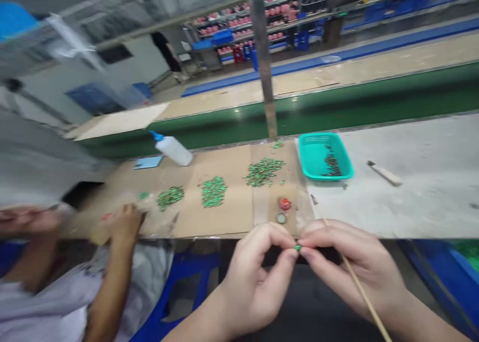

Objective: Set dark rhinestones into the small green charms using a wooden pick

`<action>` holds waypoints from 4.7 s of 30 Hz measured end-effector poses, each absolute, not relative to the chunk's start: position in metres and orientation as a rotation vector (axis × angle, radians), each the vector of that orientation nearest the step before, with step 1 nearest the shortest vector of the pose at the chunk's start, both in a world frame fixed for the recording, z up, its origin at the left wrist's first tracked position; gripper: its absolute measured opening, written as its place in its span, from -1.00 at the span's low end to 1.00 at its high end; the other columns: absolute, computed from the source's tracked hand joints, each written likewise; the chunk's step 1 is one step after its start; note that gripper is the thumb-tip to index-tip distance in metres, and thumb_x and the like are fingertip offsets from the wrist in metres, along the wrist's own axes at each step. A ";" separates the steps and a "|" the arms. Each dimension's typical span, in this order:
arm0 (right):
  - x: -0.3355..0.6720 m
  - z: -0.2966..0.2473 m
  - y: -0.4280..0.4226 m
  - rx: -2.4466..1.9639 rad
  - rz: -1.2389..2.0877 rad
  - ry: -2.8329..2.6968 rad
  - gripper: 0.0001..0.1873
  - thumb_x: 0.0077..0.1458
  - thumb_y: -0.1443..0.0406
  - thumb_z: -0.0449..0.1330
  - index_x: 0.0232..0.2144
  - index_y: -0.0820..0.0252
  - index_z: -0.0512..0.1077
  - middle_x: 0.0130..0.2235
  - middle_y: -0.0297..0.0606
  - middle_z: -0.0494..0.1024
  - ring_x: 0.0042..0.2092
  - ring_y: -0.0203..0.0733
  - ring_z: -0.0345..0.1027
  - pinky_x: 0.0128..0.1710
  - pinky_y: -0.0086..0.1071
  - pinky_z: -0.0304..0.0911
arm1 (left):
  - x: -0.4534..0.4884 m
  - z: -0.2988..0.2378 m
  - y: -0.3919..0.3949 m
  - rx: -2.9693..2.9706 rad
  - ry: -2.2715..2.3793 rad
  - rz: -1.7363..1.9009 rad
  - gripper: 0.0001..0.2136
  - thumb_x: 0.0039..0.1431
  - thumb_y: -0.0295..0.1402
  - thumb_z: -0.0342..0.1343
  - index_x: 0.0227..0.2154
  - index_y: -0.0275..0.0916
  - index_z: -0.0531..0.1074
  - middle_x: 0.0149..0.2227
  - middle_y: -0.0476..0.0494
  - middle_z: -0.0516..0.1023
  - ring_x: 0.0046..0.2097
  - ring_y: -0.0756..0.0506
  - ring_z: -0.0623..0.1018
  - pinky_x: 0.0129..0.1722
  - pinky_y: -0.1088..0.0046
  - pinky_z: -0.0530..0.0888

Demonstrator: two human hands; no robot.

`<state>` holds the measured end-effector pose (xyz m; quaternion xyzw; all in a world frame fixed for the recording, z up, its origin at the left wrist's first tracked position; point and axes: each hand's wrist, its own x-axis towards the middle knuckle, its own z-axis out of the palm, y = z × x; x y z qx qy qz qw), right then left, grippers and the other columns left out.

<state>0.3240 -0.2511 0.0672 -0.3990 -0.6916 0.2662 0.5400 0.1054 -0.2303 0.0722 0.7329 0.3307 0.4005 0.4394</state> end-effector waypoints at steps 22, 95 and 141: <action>0.309 0.034 -0.223 -0.948 0.549 -1.727 -0.85 0.42 0.41 0.34 -0.15 0.03 0.67 -0.30 -0.26 0.75 -0.34 -0.11 0.76 -0.33 -0.47 0.66 | 0.093 0.043 -0.207 1.845 0.969 1.035 -0.88 0.56 -0.27 0.19 -0.19 -0.11 0.49 -0.24 -0.22 0.70 -0.23 -0.19 0.68 -0.23 0.31 0.58; 0.375 0.026 -0.186 -1.318 0.666 -1.541 -0.76 0.52 0.33 0.25 -0.29 0.05 0.54 -0.28 -0.32 0.64 -0.23 -0.12 0.56 -0.19 -0.31 0.45 | 0.113 0.072 -0.113 0.705 0.771 0.859 -0.69 -0.02 -0.27 0.80 -0.26 -0.15 0.83 -0.43 -0.04 0.81 -0.39 -0.04 0.80 -0.36 0.63 0.72; 0.388 0.012 -0.199 -1.415 0.651 -1.510 -0.69 0.56 0.15 0.25 -0.32 0.02 0.57 -0.30 -0.22 0.70 -0.26 0.02 0.64 -0.24 -0.16 0.55 | 0.101 -0.001 -0.033 2.136 1.413 0.518 -0.79 0.54 -0.19 0.37 0.05 -0.19 0.67 0.12 -0.22 0.74 0.06 -0.25 0.73 0.12 0.01 0.71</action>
